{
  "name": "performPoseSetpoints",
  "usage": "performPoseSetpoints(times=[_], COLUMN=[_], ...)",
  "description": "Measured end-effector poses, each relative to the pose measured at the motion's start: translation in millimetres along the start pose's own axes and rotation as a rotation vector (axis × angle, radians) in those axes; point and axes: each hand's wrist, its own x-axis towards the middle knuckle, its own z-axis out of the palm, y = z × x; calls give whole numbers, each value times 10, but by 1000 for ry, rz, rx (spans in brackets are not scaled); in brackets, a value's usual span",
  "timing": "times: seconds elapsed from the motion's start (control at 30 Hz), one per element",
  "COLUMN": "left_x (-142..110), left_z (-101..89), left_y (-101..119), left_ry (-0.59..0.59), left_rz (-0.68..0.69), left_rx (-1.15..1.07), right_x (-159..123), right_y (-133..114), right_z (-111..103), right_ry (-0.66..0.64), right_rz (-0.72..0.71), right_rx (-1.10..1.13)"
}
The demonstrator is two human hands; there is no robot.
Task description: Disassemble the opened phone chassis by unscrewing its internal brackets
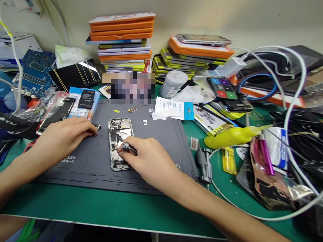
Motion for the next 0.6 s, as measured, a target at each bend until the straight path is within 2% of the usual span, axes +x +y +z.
performPoseSetpoints(times=[0.3, 0.6], left_x=[2, -15], left_z=[6, -21], left_y=[-30, 126], left_ry=[41, 236], left_rz=[24, 215], left_rx=[1, 133], right_x=[8, 22], right_y=[-50, -30], right_z=[-8, -16], right_ry=[8, 9], right_rz=[10, -3], right_rx=[48, 59])
